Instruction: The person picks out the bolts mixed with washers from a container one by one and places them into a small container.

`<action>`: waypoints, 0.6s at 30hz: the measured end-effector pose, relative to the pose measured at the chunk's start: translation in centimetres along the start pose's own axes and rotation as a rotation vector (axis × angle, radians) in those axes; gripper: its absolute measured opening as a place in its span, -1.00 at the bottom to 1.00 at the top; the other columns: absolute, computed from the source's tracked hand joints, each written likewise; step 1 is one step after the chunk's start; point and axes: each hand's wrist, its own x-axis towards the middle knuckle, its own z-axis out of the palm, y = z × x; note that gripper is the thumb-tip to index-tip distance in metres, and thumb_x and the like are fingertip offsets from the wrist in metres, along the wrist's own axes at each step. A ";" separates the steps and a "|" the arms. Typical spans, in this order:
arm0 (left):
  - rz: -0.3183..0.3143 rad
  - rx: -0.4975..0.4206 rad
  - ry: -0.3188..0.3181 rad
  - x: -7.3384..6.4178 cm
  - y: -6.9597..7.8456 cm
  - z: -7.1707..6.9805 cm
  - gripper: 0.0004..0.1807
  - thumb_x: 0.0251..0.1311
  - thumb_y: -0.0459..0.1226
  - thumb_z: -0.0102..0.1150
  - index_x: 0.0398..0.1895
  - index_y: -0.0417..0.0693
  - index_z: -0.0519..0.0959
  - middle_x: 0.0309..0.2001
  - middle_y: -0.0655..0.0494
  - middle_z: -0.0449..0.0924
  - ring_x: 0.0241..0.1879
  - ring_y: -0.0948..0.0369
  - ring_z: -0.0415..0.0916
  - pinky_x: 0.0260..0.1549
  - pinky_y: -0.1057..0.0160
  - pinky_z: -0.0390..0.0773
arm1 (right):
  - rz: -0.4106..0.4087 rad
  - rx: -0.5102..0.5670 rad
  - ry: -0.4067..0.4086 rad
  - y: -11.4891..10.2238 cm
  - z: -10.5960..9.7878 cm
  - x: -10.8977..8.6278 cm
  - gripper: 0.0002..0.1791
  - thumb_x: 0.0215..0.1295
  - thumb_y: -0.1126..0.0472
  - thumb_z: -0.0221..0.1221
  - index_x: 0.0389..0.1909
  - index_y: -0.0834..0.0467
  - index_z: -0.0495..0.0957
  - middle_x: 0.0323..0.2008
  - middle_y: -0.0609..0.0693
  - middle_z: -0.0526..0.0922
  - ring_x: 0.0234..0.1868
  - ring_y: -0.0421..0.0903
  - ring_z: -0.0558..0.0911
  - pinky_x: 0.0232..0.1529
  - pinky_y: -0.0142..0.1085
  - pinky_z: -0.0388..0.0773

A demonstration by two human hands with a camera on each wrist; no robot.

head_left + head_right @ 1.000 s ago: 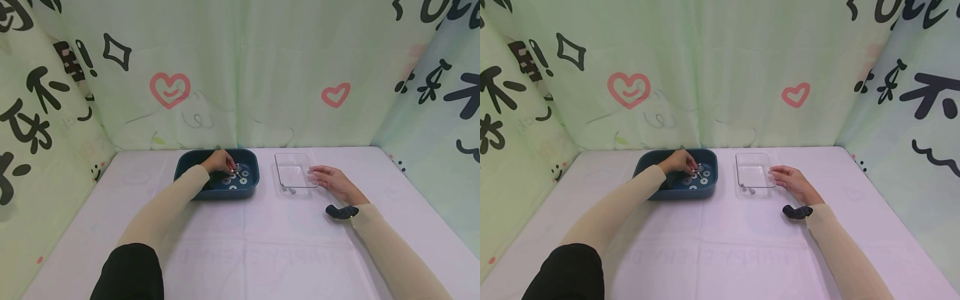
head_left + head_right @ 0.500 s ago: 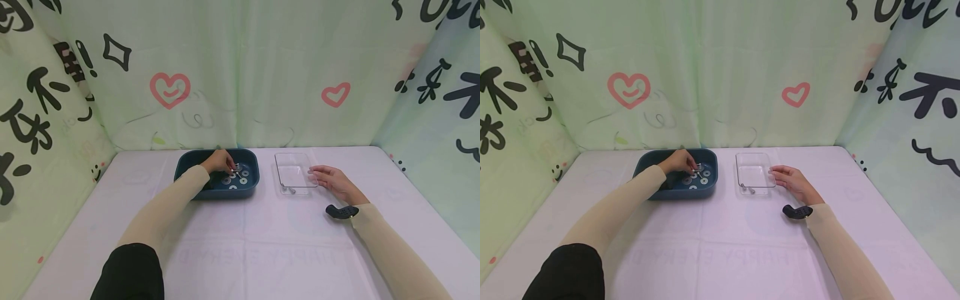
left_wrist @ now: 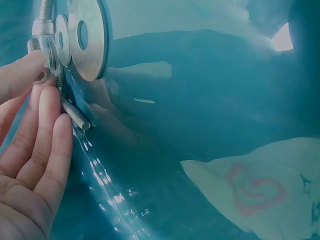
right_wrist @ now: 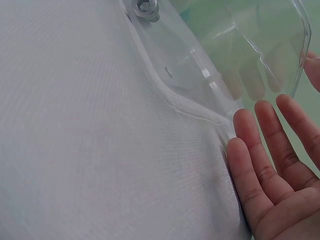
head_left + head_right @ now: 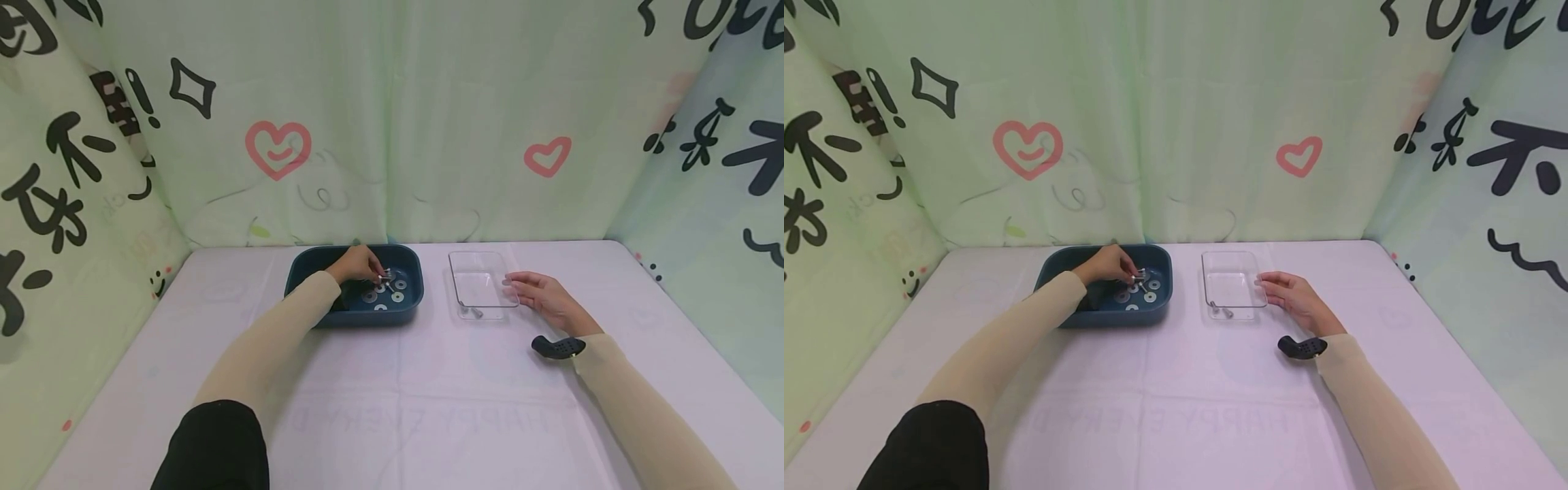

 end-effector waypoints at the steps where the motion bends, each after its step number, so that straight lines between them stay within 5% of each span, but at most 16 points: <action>1: 0.003 -0.007 0.001 0.0 -0.1 0.0 -0.86 0.05 -0.36 0.31 -0.29 -0.15 0.72 -0.30 -0.01 0.72 -0.40 0.25 0.52 -0.29 0.35 0.58 | -0.006 0.013 -0.008 0.1 0.0 0.0 -0.81 0.32 0.14 0.12 -0.07 -0.01 0.46 -0.21 -0.39 0.63 -0.17 -0.42 0.63 -0.13 -0.58 0.54; 8: 0.017 -0.048 0.003 0.1 -0.4 0.0 -0.86 0.09 -0.34 0.28 -0.28 -0.16 0.71 -0.30 -0.02 0.71 -0.39 0.25 0.53 -0.31 0.37 0.57 | -0.021 0.064 -0.016 0.1 -0.1 0.1 -0.88 0.32 0.21 0.12 -0.17 -0.06 0.51 -0.22 -0.35 0.66 -0.19 -0.39 0.65 -0.14 -0.55 0.55; 18: 0.076 -0.080 -0.009 -0.1 -0.4 -0.4 -0.84 0.13 -0.33 0.23 -0.23 -0.18 0.67 -0.23 -0.05 0.68 -0.29 0.19 0.55 -0.15 0.28 0.60 | 0.001 0.000 -0.003 -0.1 0.0 0.0 -0.67 0.32 0.12 0.13 0.05 0.11 0.41 -0.22 -0.40 0.62 -0.17 -0.43 0.62 -0.11 -0.57 0.54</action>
